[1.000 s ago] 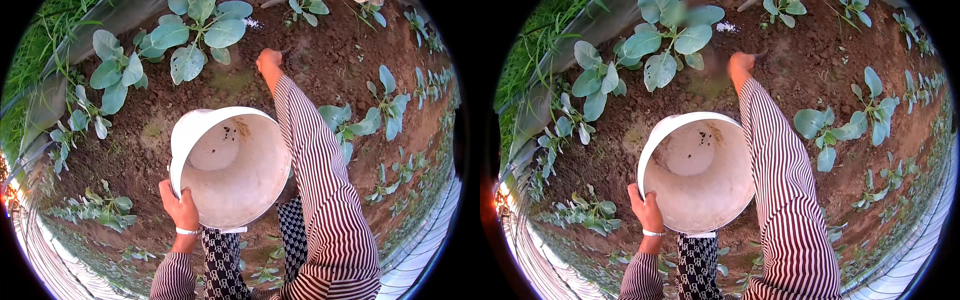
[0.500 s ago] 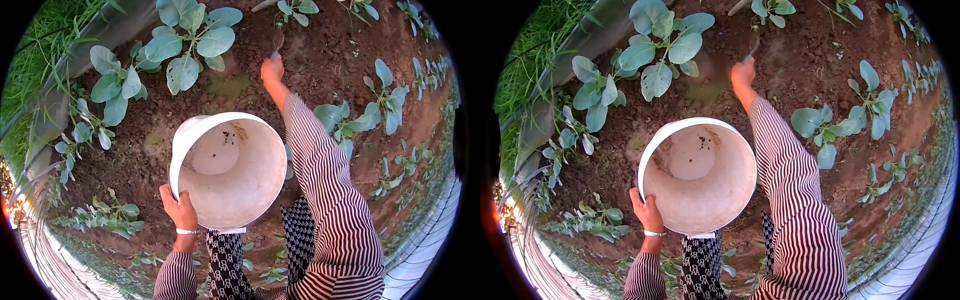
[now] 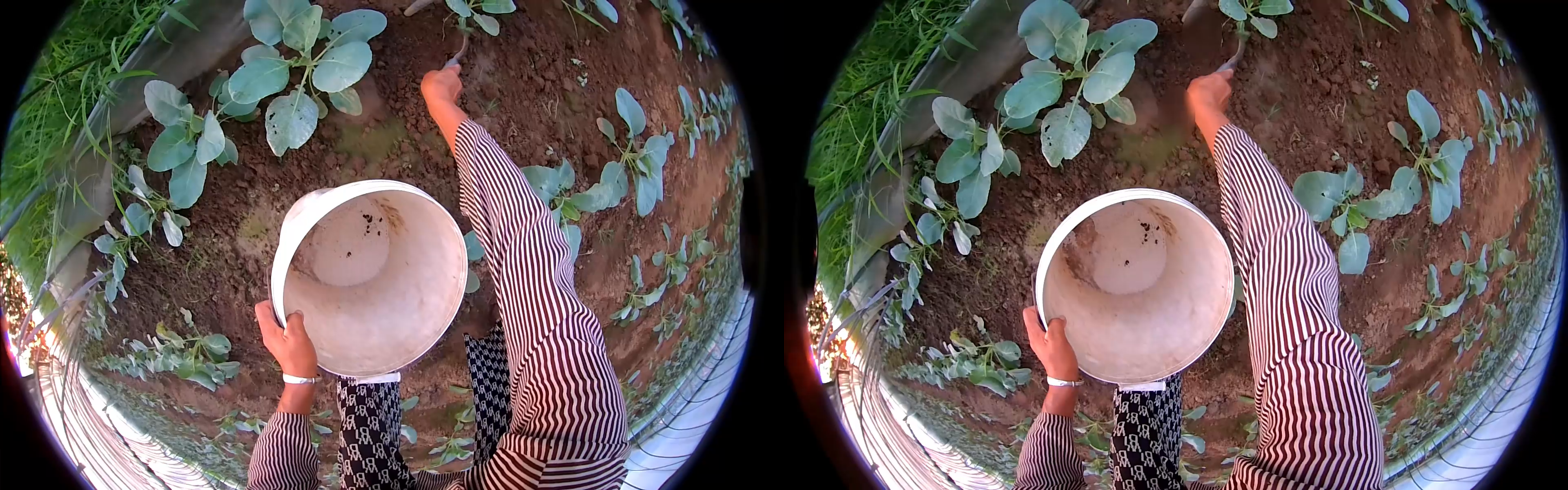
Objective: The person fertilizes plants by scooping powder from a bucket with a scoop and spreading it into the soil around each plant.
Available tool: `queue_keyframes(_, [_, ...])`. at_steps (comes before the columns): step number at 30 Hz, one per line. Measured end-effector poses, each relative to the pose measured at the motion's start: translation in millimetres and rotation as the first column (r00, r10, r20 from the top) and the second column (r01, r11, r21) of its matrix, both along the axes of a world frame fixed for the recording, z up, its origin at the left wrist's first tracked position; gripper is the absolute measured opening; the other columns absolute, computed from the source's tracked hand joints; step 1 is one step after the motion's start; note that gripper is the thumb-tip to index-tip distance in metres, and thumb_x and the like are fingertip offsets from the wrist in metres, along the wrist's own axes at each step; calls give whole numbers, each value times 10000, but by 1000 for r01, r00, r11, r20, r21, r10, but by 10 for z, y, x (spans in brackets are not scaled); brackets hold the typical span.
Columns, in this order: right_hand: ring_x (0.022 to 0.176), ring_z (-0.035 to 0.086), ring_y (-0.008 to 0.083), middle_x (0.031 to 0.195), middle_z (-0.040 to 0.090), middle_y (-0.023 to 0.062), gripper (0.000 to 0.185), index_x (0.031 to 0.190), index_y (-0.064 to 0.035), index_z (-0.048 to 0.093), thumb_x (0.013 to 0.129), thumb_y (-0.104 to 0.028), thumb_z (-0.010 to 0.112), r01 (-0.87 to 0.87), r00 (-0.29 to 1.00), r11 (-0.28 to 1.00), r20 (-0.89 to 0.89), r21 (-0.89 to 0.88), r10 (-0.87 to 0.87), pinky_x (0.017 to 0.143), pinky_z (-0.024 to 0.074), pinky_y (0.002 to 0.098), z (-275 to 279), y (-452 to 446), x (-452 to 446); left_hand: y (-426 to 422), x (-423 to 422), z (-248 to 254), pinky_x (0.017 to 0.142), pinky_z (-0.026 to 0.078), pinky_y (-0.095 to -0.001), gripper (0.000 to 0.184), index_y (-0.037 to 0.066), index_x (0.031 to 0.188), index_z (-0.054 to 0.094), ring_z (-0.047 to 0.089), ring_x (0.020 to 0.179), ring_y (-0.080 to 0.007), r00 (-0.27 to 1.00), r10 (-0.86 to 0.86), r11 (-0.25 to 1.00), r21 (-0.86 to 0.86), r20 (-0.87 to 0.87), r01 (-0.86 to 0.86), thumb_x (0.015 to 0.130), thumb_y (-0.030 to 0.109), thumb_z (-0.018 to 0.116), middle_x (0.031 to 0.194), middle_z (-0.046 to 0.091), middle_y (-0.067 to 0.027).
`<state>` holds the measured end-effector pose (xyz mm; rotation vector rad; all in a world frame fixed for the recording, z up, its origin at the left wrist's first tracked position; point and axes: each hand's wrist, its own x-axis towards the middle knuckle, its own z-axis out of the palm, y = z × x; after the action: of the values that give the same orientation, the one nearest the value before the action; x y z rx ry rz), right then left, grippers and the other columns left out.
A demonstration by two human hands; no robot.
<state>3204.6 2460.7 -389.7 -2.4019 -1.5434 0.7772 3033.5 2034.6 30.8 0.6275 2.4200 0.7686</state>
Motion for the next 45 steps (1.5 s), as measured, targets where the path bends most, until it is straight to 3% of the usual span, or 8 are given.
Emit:
queue_keyframes(4, [958,596,393,1097,587,256,443,1178,71,465,847,-210,547,-183,947,983,-266,17,181,786,494,429,1462,-364,202,16,100,19,701,393,-322,196,-12,870,435,417,710,-211,1000,-25,1000,14,-18,25,693,19,515,776,431,-101])
queue_keyframes(8, [552,522,162,999,639,140,497,1360,-86,412,888,-169,542,-454,867,674,115,583,484,532,464,330,1840,-862,660,45,191,-23,729,415,-355,195,-18,907,473,457,740,-258,996,-45,998,38,-75,48,727,36,525,786,447,-133])
queue_keyframes(12, [569,555,122,751,609,20,435,1320,-100,477,903,-213,527,-145,719,977,-662,155,212,495,440,265,3407,-1928,1340,31,243,-43,687,409,-335,155,-18,880,480,455,707,-194,984,-61,998,-28,-166,57,759,60,539,778,484,-103])
queue_keyframes(16, [484,383,0,661,500,-47,429,1312,-111,503,896,-198,562,-289,665,950,-738,-116,112,409,315,163,4310,-2907,1960,78,269,-34,765,390,-424,224,-34,891,444,487,803,-343,980,-81,990,-128,-179,58,733,55,573,850,479,-190])
queue_keyframes(26, [735,618,397,767,621,260,354,1134,33,530,811,-112,522,-777,622,611,-331,-152,709,676,502,447,2486,-3426,509,80,682,-15,817,363,-450,305,-52,952,403,449,903,-398,965,-155,984,-125,-212,130,722,59,569,928,448,-234])
queue_keyframes(30, [660,605,385,754,616,256,337,1122,44,537,820,-107,533,-694,634,711,-564,-113,529,590,487,450,2079,-3666,400,148,719,-19,817,359,-454,310,-53,956,402,444,905,-401,967,-139,985,-132,-215,112,720,66,565,926,446,-234])
queue_keyframes(35, [457,472,174,667,552,114,345,1177,22,537,854,-96,551,-482,487,592,-759,-646,-432,348,328,308,2271,-3393,809,114,770,-80,771,384,-441,253,-40,918,428,475,825,-370,939,-137,989,-90,-316,113,733,87,547,882,474,-212])
queue_keyframes(45, [470,302,-3,738,451,-11,501,1383,-56,374,905,-113,512,-411,227,547,-663,-729,-713,369,237,137,3776,-3438,2087,199,833,-15,819,404,-463,324,-72,956,478,521,891,-417,953,-102,987,-151,-285,61,708,83,616,955,519,-257])
